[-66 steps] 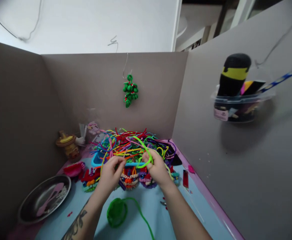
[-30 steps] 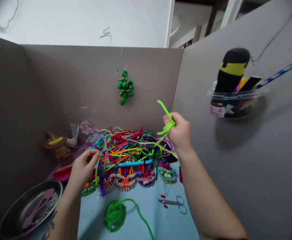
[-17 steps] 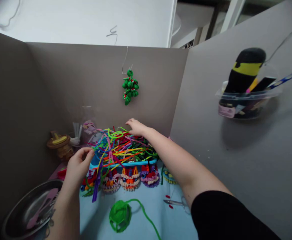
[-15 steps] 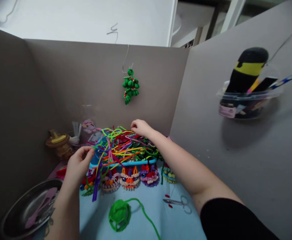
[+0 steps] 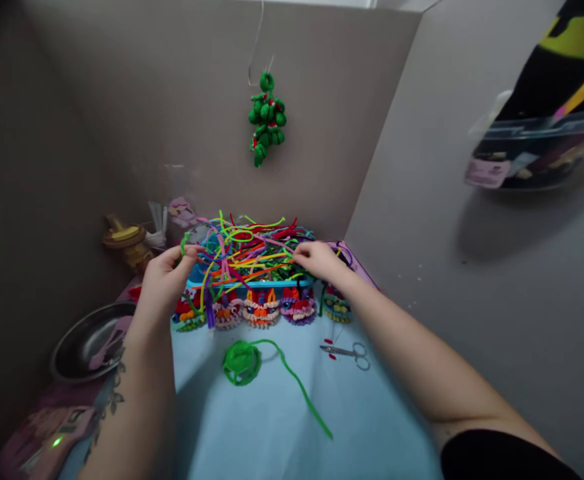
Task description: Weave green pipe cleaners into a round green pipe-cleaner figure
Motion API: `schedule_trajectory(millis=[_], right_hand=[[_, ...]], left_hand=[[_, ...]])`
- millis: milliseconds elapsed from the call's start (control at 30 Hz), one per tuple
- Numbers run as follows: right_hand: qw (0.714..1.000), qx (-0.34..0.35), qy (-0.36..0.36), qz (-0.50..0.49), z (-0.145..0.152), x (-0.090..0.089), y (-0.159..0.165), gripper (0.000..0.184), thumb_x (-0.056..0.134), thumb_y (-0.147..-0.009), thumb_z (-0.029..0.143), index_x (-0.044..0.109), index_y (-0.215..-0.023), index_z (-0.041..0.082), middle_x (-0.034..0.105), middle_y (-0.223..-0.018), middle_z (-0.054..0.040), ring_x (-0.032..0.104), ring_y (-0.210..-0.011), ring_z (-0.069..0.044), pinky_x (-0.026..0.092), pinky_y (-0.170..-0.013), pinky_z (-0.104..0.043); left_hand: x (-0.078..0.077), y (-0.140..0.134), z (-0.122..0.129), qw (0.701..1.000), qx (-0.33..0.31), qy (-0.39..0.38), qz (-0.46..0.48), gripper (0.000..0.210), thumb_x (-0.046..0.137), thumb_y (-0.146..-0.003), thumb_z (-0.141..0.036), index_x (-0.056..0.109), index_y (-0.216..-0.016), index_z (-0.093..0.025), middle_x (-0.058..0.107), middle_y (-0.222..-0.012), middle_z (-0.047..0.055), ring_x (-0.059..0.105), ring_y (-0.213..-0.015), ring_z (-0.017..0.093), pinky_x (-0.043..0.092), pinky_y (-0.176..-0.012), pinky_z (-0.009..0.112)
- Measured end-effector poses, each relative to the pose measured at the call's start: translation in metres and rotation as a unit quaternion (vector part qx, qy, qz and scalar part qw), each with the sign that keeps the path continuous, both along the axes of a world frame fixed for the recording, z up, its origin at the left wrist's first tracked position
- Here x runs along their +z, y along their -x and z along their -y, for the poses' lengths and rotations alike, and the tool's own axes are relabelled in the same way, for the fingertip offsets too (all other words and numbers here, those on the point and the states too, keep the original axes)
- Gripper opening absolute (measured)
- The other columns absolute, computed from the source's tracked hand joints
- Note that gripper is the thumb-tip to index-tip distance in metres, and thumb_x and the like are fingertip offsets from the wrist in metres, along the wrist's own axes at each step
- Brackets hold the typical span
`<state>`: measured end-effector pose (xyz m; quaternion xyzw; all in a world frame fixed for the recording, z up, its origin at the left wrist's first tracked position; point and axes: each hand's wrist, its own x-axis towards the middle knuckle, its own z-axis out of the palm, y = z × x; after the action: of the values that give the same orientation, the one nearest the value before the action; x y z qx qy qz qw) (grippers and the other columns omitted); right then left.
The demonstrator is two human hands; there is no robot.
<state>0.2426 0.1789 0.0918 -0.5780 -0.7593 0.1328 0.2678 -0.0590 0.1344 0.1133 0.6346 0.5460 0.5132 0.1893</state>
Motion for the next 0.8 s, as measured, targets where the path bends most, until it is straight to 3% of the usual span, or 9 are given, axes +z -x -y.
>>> schedule_trajectory(millis=[67,200,333,467,567,633,733,800], right_hand=[[0.986,-0.006,0.001,-0.165,-0.001,0.015,-0.005,0.016,0.053,-0.072,0.03,0.056,-0.065,0.016,0.056,-0.053,0.0031,0.048,-0.049,-0.009,0.035,-0.049,-0.02],[0.904,-0.035,-0.016,-0.427,-0.005,0.041,-0.018,0.015,0.056,-0.069,0.03,0.046,-0.064,0.019,0.034,-0.04,0.0109,0.028,-0.033,-0.005,0.022,-0.037,-0.018],[0.832,-0.022,-0.101,-0.546,-0.009,0.057,-0.037,0.022,0.056,-0.071,0.033,0.038,-0.066,0.022,0.032,-0.044,0.0115,0.026,-0.033,-0.005,0.023,-0.036,-0.018],[0.805,-0.041,-0.204,-0.556,-0.011,0.066,-0.046,0.027,0.052,-0.076,0.039,0.033,-0.066,0.022,0.034,-0.051,0.0096,0.036,-0.039,-0.007,0.034,-0.042,-0.019],[0.806,-0.06,-0.25,-0.534,-0.004,0.067,-0.029,0.02,0.052,-0.077,0.036,0.039,-0.069,0.022,0.039,-0.054,0.0085,0.039,-0.042,-0.007,0.035,-0.044,-0.019],[0.826,-0.053,-0.269,-0.493,0.009,0.065,-0.005,0.015,0.052,-0.078,0.032,0.045,-0.072,0.021,0.043,-0.057,0.0072,0.042,-0.046,-0.007,0.037,-0.048,-0.019],[0.905,0.005,-0.236,-0.354,0.037,0.058,0.042,0.012,0.052,-0.08,0.032,0.053,-0.076,0.02,0.053,-0.065,0.0032,0.05,-0.058,-0.01,0.041,-0.057,-0.022],[0.946,0.102,-0.196,-0.236,0.055,0.05,0.073,0.013,0.052,-0.081,0.029,0.058,-0.076,0.019,0.06,-0.073,-0.0006,0.055,-0.069,-0.013,0.043,-0.066,-0.025]], left_hand=[[0.002,0.004,0.001,1.0,0.006,0.001,0.006,0.037,0.047,-0.078,-0.044,0.068,-0.091,-0.015,0.063,-0.071,0.001,0.051,-0.063,0.014,0.038,-0.057,0.022],[0.001,0.007,-0.001,1.0,0.003,0.004,0.007,0.037,0.046,-0.079,-0.043,0.067,-0.092,-0.016,0.062,-0.069,0.001,0.048,-0.059,0.012,0.036,-0.054,0.021],[-0.003,0.015,-0.004,0.999,0.025,0.007,0.028,0.037,0.045,-0.079,-0.042,0.067,-0.091,-0.015,0.063,-0.069,0.002,0.048,-0.058,0.012,0.036,-0.052,0.021],[-0.007,0.027,-0.009,0.996,0.045,0.02,0.074,0.038,0.048,-0.077,-0.044,0.067,-0.091,-0.014,0.062,-0.068,0.002,0.043,-0.052,0.01,0.032,-0.046,0.019],[-0.007,0.027,-0.009,0.989,0.009,0.047,0.14,0.037,0.053,-0.075,-0.045,0.065,-0.091,-0.014,0.06,-0.067,0.001,0.036,-0.045,0.007,0.026,-0.041,0.018],[-0.004,0.018,-0.006,0.972,-0.057,0.076,0.215,0.037,0.056,-0.074,-0.044,0.063,-0.093,-0.013,0.061,-0.069,0.002,0.039,-0.046,0.007,0.028,-0.042,0.018],[0.004,-0.007,0.004,0.913,-0.201,0.142,0.325,0.04,0.058,-0.074,-0.042,0.061,-0.1,-0.012,0.065,-0.088,0.01,0.057,-0.07,0.015,0.042,-0.059,0.023],[0.009,-0.021,0.01,0.867,-0.293,0.158,0.37,0.038,0.055,-0.078,-0.04,0.059,-0.105,-0.014,0.063,-0.101,0.013,0.059,-0.088,0.02,0.044,-0.073,0.03]])
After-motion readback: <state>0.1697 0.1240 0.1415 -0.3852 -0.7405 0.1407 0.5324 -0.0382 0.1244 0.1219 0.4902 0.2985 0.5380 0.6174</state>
